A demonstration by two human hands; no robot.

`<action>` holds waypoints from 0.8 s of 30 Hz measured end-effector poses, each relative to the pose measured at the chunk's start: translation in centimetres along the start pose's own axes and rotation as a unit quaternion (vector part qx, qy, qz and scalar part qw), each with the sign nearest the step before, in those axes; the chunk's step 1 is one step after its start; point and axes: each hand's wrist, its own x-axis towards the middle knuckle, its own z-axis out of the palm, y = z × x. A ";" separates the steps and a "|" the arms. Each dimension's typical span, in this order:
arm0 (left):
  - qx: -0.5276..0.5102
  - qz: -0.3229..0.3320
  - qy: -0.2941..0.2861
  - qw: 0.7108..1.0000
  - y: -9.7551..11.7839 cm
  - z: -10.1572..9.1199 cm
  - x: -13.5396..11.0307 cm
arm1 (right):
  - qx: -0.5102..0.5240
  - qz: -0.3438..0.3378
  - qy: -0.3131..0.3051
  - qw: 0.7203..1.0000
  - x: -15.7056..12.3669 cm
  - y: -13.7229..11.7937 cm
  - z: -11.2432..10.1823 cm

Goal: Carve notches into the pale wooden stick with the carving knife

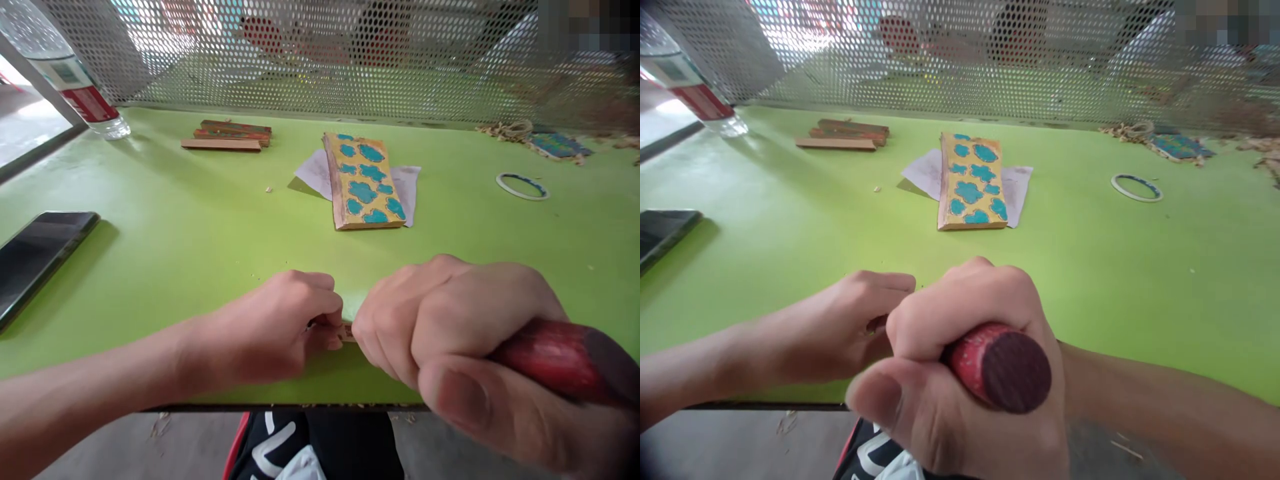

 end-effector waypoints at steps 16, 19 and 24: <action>-0.008 -0.025 -0.009 1.000 0.2 0.1 -0.2 | -0.019 -0.032 -0.014 0.999 2.3 -0.9 1.7; -0.010 -0.030 -0.017 0.999 0.4 0.0 -0.2 | -0.028 -0.025 0.003 0.999 2.5 -0.8 2.4; -0.012 -0.033 -0.017 0.999 0.5 0.0 -0.2 | -0.046 -0.034 0.020 0.998 1.7 -1.0 1.4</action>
